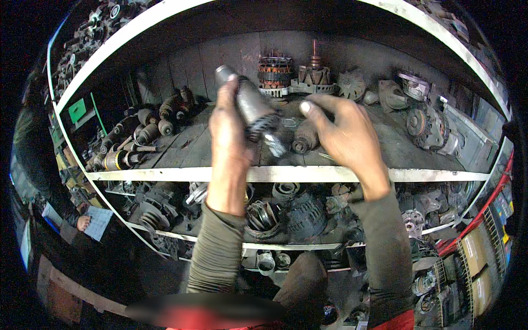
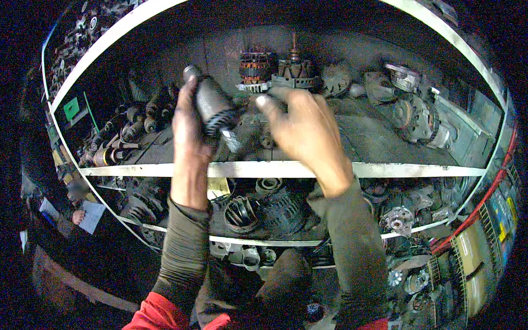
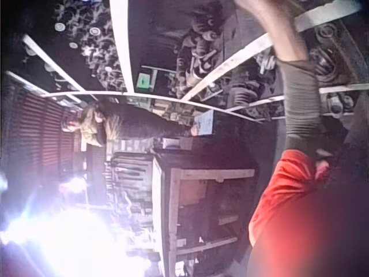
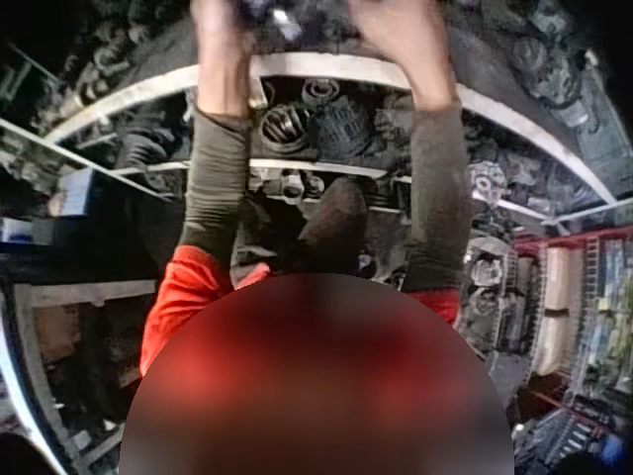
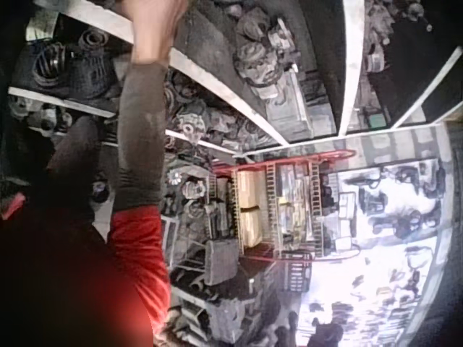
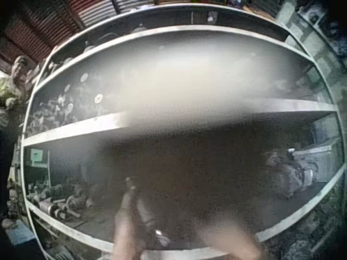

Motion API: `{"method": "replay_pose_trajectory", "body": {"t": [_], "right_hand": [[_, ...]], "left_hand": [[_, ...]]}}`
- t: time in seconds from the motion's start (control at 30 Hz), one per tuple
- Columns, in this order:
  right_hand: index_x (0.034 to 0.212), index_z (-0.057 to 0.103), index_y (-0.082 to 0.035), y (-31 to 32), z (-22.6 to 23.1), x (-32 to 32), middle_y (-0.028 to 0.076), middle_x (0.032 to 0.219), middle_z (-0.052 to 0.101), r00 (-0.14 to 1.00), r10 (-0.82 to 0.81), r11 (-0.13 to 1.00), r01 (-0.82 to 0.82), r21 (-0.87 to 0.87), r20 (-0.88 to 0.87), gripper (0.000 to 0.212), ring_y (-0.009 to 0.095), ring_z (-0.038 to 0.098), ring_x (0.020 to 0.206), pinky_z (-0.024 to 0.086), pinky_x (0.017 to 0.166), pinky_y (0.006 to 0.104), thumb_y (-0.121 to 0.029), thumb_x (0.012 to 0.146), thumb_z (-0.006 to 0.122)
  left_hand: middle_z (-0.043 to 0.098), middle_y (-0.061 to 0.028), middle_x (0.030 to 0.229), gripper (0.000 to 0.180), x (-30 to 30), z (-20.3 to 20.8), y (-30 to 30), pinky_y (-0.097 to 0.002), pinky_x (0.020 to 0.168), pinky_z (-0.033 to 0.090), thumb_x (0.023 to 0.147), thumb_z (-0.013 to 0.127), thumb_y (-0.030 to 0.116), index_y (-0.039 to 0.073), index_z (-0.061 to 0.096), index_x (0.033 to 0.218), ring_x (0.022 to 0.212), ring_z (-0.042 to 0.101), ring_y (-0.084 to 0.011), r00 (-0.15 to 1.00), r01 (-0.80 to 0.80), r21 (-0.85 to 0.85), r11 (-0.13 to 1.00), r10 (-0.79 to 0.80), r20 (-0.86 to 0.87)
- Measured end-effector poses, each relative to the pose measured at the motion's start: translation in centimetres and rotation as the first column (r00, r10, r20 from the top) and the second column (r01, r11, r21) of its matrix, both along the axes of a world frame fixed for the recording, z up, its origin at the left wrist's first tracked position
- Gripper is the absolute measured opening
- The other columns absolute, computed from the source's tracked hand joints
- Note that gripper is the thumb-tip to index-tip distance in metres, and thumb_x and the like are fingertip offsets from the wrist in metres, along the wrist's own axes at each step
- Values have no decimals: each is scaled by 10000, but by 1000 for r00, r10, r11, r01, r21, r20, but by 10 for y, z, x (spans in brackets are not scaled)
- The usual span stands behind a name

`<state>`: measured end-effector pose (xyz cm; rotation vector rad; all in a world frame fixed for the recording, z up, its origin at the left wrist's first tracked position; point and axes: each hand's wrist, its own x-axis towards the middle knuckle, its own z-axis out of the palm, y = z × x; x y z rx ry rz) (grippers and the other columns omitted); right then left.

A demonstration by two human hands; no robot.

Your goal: The person sorts through various used automotive parts on a metal shelf, picking up and inspecting items such as alternators, starter motors, and shock absorbers. They move parts around, examine them closely, and place them back on the shelf.

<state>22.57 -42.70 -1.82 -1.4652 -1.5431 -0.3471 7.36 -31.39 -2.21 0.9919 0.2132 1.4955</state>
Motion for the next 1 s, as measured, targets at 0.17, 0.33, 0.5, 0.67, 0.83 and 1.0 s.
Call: {"method": "replay_pose_trajectory", "body": {"t": [0.17, 0.33, 0.5, 0.67, 0.83, 1.0], "right_hand": [[1102, 705, 34, 55, 14, 28, 284, 1132, 683, 920, -354, 797, 390, -461, 166, 767, 399, 664, 1099, 516, 955, 472, -689, 871, 600], [1179, 689, 30, 84, 12, 28, 243, 1296, 632, 921, -245, 724, 382, -575, 304, 875, 379, 625, 1190, 500, 1004, 454, -739, 761, 675], [1248, 643, 43, 81, 14, 35, 255, 1293, 631, 966, -239, 751, 249, -611, 100, 763, 363, 620, 1204, 494, 1014, 424, -540, 767, 751], [1302, 541, 135, 32, 28, 67, 295, 1381, 548, 960, -223, 812, 88, -577, -167, 858, 372, 575, 1243, 474, 1035, 430, -495, 775, 790], [1224, 631, 77, -54, 47, 119, 196, 1043, 707, 948, -280, 937, 235, -259, -150, 620, 246, 680, 931, 556, 814, 370, -404, 850, 744], [1196, 675, -22, -179, 1, 147, 104, 1141, 698, 840, 48, 962, 107, 252, -541, 423, 202, 656, 1029, 505, 907, 340, -347, 926, 641]], "left_hand": [[611, -63, 882, 372, -42, 2, 56, -375, 670, 546, 949, 688, 338, 5, 615, 1097, 727, 622, -205, 997, 65, -26, 998, -66, -44], [678, -52, 917, 159, -64, -4, 89, -320, 717, 523, 953, 634, 224, 82, 662, 1019, 774, 641, -194, 941, 209, -77, 975, -222, -254], [686, -78, 1070, 398, -51, -2, 55, -309, 822, 492, 894, 703, 170, -45, 626, 1220, 903, 646, -208, 851, 100, 124, 987, -20, -525], [665, -78, 932, 315, -32, 4, 21, -310, 685, 532, 859, 702, 50, -52, 594, 1137, 767, 647, -188, 863, 130, 217, 968, -3, -504], [702, -87, 917, 248, 17, 20, 11, -324, 690, 545, 864, 698, 143, -14, 662, 1053, 747, 667, -195, 793, 436, 79, 896, -341, -505], [689, -68, 793, 158, 44, -2, -22, -311, 643, 540, 854, 687, 154, 34, 696, 956, 667, 652, -191, 785, 570, 110, 814, -501, -364]]}}
